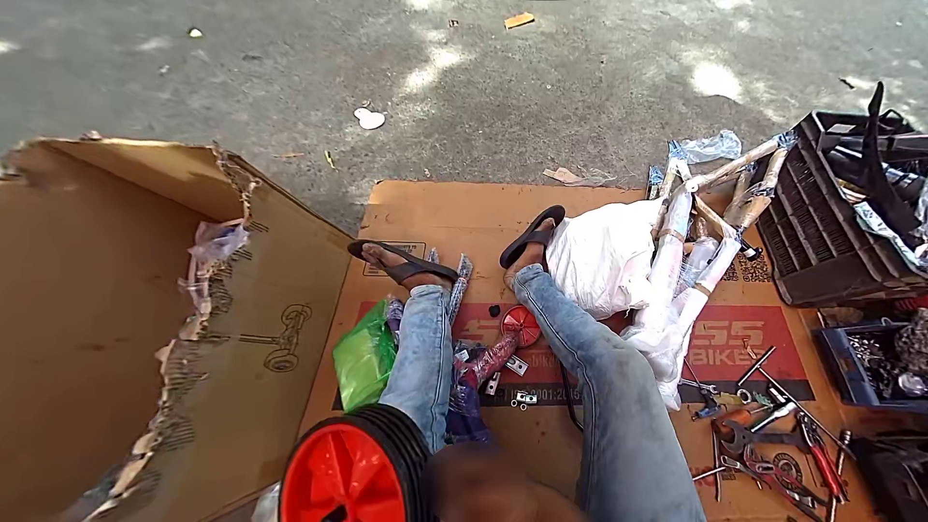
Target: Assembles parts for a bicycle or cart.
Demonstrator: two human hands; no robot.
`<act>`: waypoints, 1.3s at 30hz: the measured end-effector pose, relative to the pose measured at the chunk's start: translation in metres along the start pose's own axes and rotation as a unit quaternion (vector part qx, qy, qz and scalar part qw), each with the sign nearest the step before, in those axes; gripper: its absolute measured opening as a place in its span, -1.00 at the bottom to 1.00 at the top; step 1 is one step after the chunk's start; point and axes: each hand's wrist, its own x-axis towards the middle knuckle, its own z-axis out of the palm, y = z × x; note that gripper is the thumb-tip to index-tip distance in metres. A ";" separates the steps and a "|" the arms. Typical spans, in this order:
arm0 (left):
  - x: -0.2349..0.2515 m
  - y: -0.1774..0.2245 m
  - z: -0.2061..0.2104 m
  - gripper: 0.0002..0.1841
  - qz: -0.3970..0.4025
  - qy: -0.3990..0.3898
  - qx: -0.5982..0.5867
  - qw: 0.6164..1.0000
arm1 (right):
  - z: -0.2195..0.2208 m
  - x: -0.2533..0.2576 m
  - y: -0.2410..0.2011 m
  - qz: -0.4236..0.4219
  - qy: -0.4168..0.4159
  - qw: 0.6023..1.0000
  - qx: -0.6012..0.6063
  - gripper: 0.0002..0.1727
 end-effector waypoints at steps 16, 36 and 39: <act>-0.007 -0.030 -0.066 -0.31 -0.046 0.344 -0.048 0.936 | -0.194 0.052 0.081 0.269 0.573 0.684 -0.362 -0.59; -0.002 -0.039 -0.070 -0.48 -0.042 0.345 -0.026 0.937 | -0.233 0.049 0.081 0.272 0.617 0.595 -0.437 -0.66; -0.004 -0.040 -0.074 -0.50 -0.034 0.335 -0.020 0.941 | -0.245 0.047 0.085 0.213 0.639 0.586 -0.451 -0.68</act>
